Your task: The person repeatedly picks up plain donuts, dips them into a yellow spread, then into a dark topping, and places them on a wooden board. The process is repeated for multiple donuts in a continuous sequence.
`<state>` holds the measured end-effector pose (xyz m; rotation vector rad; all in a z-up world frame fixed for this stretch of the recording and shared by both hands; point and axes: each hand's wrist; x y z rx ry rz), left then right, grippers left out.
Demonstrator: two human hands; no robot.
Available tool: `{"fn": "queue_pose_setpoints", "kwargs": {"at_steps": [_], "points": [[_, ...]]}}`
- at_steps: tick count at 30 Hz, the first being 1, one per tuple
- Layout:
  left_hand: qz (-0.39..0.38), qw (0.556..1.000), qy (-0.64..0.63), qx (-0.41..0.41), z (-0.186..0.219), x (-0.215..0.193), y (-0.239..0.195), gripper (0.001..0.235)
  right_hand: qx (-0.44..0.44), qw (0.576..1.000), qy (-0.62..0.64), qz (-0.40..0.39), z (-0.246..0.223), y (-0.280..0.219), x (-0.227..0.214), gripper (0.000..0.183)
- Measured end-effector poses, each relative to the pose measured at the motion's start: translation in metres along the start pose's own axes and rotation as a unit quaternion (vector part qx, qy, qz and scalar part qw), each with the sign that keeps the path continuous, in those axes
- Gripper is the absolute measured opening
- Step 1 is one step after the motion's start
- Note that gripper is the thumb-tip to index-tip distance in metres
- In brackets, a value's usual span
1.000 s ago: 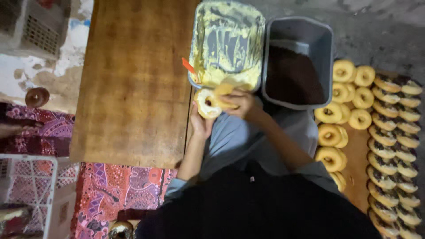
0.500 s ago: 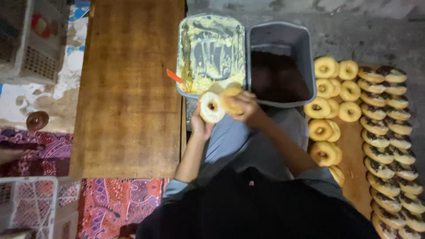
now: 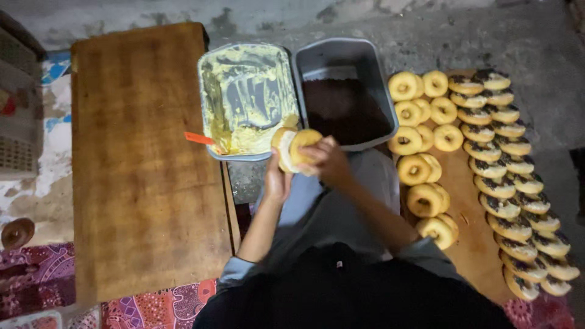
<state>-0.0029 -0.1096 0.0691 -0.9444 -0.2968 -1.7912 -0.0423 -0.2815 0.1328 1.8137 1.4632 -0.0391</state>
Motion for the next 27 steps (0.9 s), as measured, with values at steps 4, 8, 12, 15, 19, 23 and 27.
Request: {"fn": "queue_pose_setpoints", "kwargs": {"at_steps": [4, 8, 12, 15, 19, 23, 27], "points": [[0.010, 0.998, -0.033, -0.054, -0.005, -0.007, 0.018, 0.062, 0.043, 0.998, -0.012, 0.041, 0.008, 0.005, -0.009, 0.062], [0.027, 0.995, -0.060, -0.070, -0.009, -0.028, 0.033, 0.060, -0.146, 0.972, -0.080, -0.163, 0.043, 0.014, -0.002, 0.073], [0.040, 0.995, -0.089, -0.015, 0.001, -0.042, 0.058, 0.062, 0.206, 0.931, 0.287, -0.094, 0.158, 0.063, -0.033, 0.047], [0.035, 0.995, -0.095, -0.001, -0.009, -0.041, 0.064, 0.061, 0.428, 0.845, 0.320, 0.006, 0.239, 0.074, -0.017, 0.050], [0.033, 0.991, -0.128, -0.017, -0.005, -0.042, 0.071, 0.060, 0.390, 0.906, 0.011, -0.164, 0.275, 0.069, 0.022, 0.044], [0.047, 0.993, -0.104, -0.007, -0.001, -0.052, 0.047, 0.059, 0.323, 0.938, -0.015, -0.125, 0.235, 0.049, 0.006, 0.041], [0.051, 0.991, -0.124, 0.015, 0.011, -0.050, 0.026, 0.059, 0.437, 0.782, 0.433, 0.094, 0.186, 0.024, -0.072, 0.039]]}}
Point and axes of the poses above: each hand's wrist, its own y-axis towards the middle knuckle, its own x-axis out of the palm, z = x × y, and after that the axes turned 10 degrees about y, right-handed
